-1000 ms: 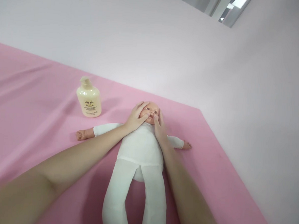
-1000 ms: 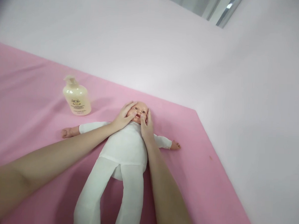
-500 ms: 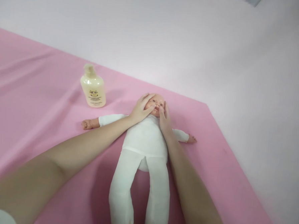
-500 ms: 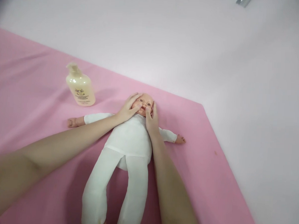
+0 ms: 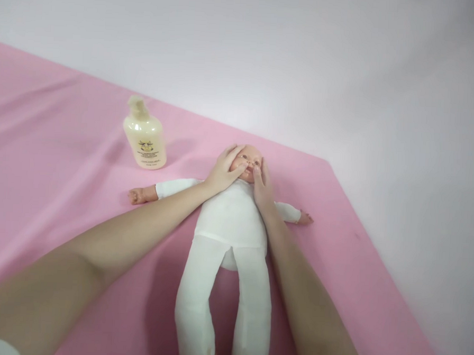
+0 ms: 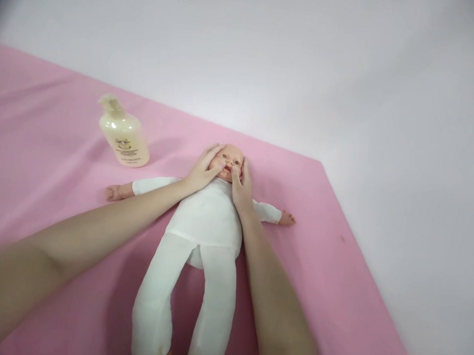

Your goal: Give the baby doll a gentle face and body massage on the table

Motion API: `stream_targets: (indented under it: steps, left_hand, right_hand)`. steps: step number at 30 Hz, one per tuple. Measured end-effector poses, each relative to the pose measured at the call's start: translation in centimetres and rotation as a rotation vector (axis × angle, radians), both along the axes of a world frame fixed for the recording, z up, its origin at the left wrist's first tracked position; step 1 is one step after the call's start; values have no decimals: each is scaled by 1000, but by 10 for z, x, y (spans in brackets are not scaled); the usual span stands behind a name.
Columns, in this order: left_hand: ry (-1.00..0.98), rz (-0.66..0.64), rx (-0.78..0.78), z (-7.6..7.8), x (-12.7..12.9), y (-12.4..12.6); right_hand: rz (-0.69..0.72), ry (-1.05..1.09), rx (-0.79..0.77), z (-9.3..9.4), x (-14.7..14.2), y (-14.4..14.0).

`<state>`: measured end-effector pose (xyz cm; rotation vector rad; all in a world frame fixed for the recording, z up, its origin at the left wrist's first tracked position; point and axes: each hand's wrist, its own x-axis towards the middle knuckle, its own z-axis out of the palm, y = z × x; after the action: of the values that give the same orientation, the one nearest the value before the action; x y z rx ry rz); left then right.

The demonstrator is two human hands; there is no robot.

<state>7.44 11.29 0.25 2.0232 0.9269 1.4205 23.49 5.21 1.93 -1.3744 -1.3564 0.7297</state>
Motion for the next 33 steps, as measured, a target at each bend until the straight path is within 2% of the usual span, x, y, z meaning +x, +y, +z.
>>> stream_targets:
  steps: [8,16,23,30,33]
  left_hand:
    - [2,31,-86,-5,0,3]
    - [0,52,-120,-8,-2,2]
    - [17,7,-17,-2,-5,1]
    - [25,31,-81,-8,-5,4]
    - [31,43,-99,-12,-4,6]
  right_hand:
    - [31,-26,59,-7,-2,6]
    - [-19,-30,1,-7,-4,4]
    - [78,-39,136,-5,-6,4]
    - [-15,-24,1,-8,-5,6]
    - [-17,-28,2,-8,-5,5]
